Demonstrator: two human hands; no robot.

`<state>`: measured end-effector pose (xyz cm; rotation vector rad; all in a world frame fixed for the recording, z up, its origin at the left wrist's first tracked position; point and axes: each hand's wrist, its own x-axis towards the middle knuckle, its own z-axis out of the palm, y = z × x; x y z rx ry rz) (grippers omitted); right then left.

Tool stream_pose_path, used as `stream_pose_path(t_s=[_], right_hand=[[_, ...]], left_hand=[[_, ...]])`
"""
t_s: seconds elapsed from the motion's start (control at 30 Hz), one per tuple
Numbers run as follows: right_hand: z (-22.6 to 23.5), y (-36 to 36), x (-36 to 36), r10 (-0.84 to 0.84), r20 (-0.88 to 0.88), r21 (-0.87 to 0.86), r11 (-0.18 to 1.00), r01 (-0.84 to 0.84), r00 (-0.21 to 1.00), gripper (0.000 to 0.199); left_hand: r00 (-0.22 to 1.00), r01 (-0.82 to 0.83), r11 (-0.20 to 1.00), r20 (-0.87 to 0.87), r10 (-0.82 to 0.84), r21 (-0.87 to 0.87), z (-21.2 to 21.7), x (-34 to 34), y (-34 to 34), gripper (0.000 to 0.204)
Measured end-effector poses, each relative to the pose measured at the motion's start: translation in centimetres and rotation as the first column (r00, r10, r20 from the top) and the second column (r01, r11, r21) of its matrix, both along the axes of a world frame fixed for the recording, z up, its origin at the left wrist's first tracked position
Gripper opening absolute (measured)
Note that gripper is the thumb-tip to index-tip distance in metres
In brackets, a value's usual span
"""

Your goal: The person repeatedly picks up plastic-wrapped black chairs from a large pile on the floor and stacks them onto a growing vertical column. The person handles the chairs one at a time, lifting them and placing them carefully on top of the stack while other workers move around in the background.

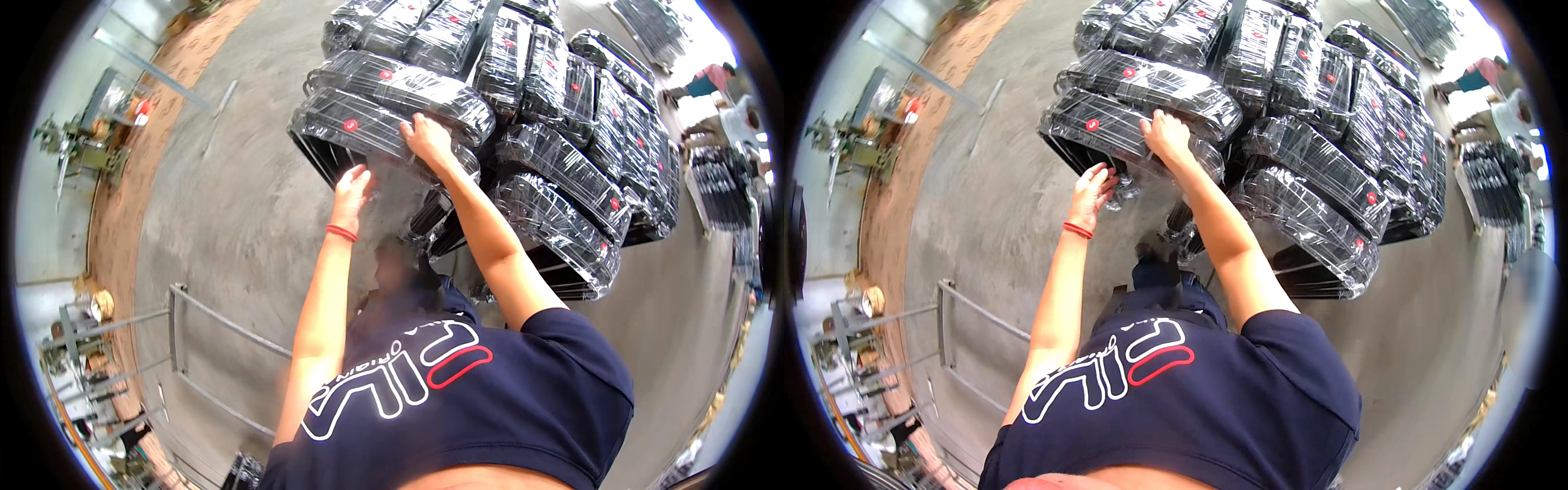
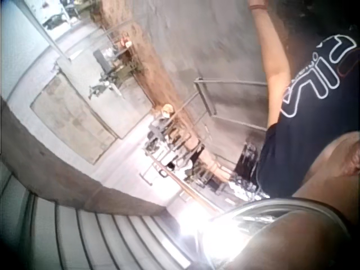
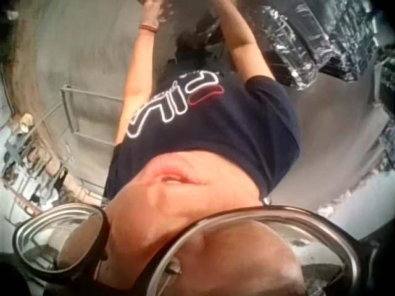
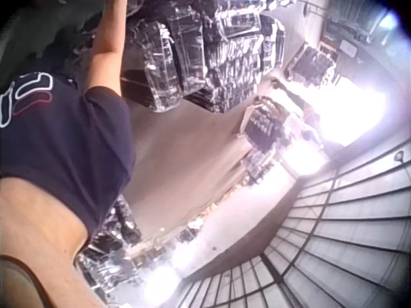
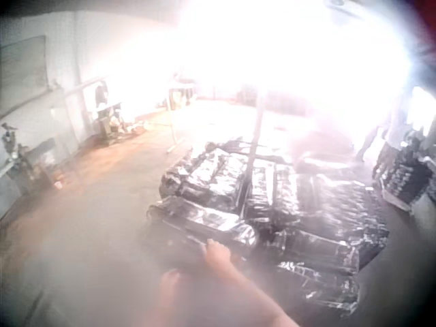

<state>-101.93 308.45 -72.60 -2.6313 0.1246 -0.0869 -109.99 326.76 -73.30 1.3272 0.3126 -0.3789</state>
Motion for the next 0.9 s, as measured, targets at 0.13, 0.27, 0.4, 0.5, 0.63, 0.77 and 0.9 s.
stream_pose_path(t_s=[0.13,0.27,0.4,0.5,0.63,0.77,0.9], right_hand=[[-0.9,2.5,0.1,-0.139,0.086,-0.185,0.971,0.153,0.987,0.044],[0.4,5.6,-2.2,-0.180,0.185,-0.190,0.958,0.215,0.966,0.038],[2.5,7.5,-5.8,-0.151,0.009,-0.167,0.975,0.150,0.989,0.053],[4.6,7.9,-7.2,0.065,-0.450,0.068,0.997,-0.038,0.891,0.070],[4.3,11.7,-10.6,-0.001,-0.517,-0.031,0.999,-0.018,0.856,0.073],[4.2,14.3,-13.9,-0.064,-0.417,-0.097,0.995,0.026,0.907,0.069],[4.5,15.8,-17.0,-0.134,-0.346,-0.108,0.989,0.103,0.929,0.069]], left_hand=[[0.985,-0.030,0.986,-0.171,0.001,-0.166,0.1,3.9,2.3,0.042],[0.969,-0.137,0.737,-0.246,-0.041,-0.662,0.1,7.3,3.5,0.025],[0.910,-0.241,0.661,-0.403,-0.101,-0.711,0.3,5.3,7.1,0.016],[0.736,-0.395,0.646,-0.646,-0.203,-0.653,-0.6,3.0,12.0,0.013],[0.510,-0.376,0.734,-0.788,-0.346,-0.565,1.8,0.5,15.2,0.024],[0.404,-0.341,0.804,-0.848,-0.343,-0.487,0.7,-0.8,17.8,0.027],[0.405,-0.181,0.867,-0.839,-0.364,-0.464,2.2,-1.7,19.4,0.026]])
